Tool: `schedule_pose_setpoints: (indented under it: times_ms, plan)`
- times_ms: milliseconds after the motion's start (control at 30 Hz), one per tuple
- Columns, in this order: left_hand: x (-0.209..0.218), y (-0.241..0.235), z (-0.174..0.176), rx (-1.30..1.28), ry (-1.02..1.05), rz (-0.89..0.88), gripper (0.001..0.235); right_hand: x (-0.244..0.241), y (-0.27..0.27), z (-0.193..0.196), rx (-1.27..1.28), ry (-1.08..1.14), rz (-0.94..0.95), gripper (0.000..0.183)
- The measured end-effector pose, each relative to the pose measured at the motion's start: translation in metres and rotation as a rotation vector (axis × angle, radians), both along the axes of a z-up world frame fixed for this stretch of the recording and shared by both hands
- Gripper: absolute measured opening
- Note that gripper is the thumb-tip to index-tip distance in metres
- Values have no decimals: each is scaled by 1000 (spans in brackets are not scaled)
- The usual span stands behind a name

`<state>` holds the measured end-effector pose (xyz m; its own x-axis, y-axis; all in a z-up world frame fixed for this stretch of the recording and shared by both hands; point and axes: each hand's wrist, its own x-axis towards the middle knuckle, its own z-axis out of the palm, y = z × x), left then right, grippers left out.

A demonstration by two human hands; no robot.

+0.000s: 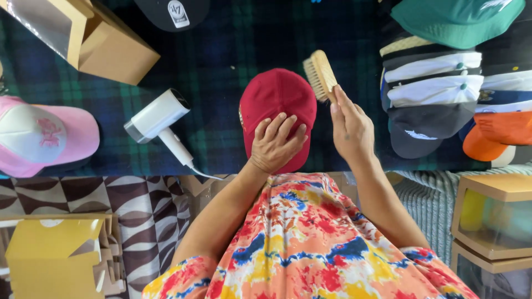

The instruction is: The person removes a red baseball cap from a box and places it on a table. They use a wooden brush to clean the exterior and interior surfaces of the cap, focusing on the fabric and brim.

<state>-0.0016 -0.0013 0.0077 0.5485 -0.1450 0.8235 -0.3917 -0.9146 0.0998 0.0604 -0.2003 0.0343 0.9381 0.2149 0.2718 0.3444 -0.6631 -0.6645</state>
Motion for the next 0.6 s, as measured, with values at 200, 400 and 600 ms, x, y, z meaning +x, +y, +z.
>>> schedule_pose_setpoints:
  times_ms: [200,400,600]
  plan:
    - [-46,22,-24,-266,193,-41,35,-30,21,22,-435,-213,72,35]
    - [-88,44,-41,-1181,1182,316,82,-23,-7,-75,412,591,-322,36]
    - [-110,42,-120,-1568,1177,71,32,-60,-1,-32,415,549,-356,41]
